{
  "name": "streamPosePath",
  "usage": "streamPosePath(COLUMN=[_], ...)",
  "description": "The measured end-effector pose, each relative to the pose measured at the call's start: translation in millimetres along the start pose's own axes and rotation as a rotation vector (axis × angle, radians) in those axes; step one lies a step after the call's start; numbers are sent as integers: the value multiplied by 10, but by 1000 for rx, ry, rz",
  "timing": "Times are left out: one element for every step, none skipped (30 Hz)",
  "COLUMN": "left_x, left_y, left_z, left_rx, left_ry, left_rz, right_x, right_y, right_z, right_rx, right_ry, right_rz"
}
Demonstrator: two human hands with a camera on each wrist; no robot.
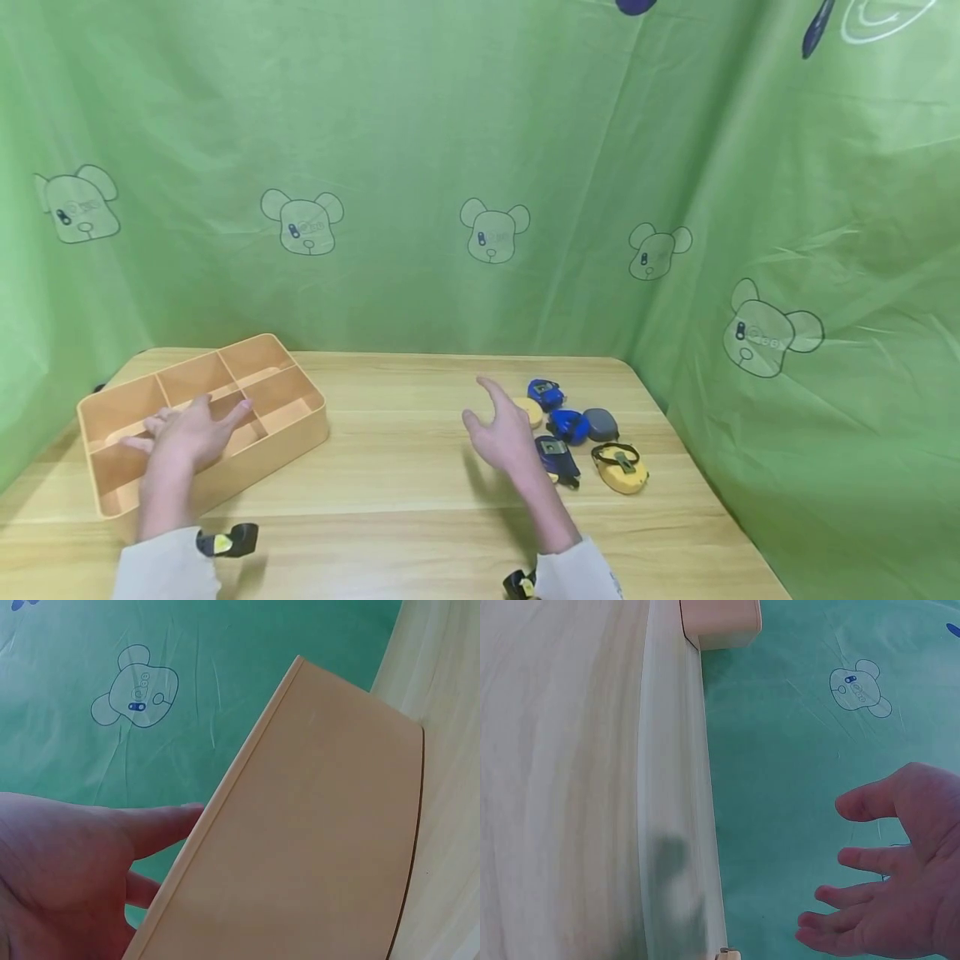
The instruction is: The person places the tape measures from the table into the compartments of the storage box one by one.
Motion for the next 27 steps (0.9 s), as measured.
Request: streamPosePath(left_x=[0, -1, -2, -3, -5, -6, -6, -6, -6, -7, -8, -9, -10, -12, -13, -15, -16, -18, -19, -21, -22, -24, -25, -26, -27, -27, -27], left_y=[2, 4, 5, 9, 11, 14, 17, 19, 21, 23, 25, 26, 25, 24, 24, 24, 24, 25, 25, 26, 27, 27, 28, 28, 28, 27, 27], left_z=[0, -1, 0, 1, 1, 3, 5, 6, 7, 7, 8, 9, 10, 10, 11, 12, 12, 11, 11, 10, 10, 9, 9, 10, 11, 12, 14], left_rx=[3, 6, 8, 11, 11, 10, 9, 9, 10, 11, 12, 13, 15, 16, 20, 22, 24, 26, 26, 28, 28, 28, 28, 29, 29, 30, 31], left_ry=[0, 0, -1, -2, -1, -1, 1, 3, 6, 8, 10, 12, 13, 14, 13, 13, 14, 16, 16, 17, 18, 20, 22, 22, 22, 23, 23], left_rz=[0, -1, 0, 0, 2, 2, 2, 0, -1, -2, -5, -7, -7, -7, -7, -7, -8, -9, -9, -10, -9, -9, -9, -7, -6, -5, -2], right_x=[4, 8, 13, 16, 22, 27, 31, 34, 39, 41, 44, 48, 53, 58, 62, 66, 71, 76, 80, 85, 90, 96, 100, 104, 107, 110, 112], right_y=[4, 7, 12, 15, 20, 23, 26, 28, 33, 35, 38, 43, 43, 43, 45, 43, 42, 43, 44, 47, 51, 55, 60, 65, 66, 66, 65], right_z=[1, 1, 0, -1, -3, -6, -7, -8, -8, -8, -8, -9, -9, -10, -12, -14, -16, -18, -20, -24, -29, -31, -36, -38, -39, -39, -37], right_rx=[8, 19, 25, 30, 28, 25, 25, 23, 16, 13, 10, 11, 11, 13, 11, 16, 19, 18, 16, 15, 15, 16, 15, 10, 12, 11, 10], right_ry=[-2, -6, -9, -12, -16, -20, -23, -26, -29, -31, -34, -37, -40, -43, -47, -51, -55, -58, -60, -61, -62, -62, -62, -62, -63, -64, -66], right_rz=[-1, -4, -8, -13, -17, -20, -22, -24, -23, -24, -23, -24, -28, -34, -40, -48, -58, -68, -76, -82, -89, -95, -101, -104, -109, -114, -120])
Point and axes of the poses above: each hand's wrist, its own z-axis away from the middle knuckle, its own x-axis out of the palm, y = z × x, the point moved 1 cm from there along -z, towards the middle knuckle, and after that the axes turned 8 degrees about -z, right-handed, at the moved point
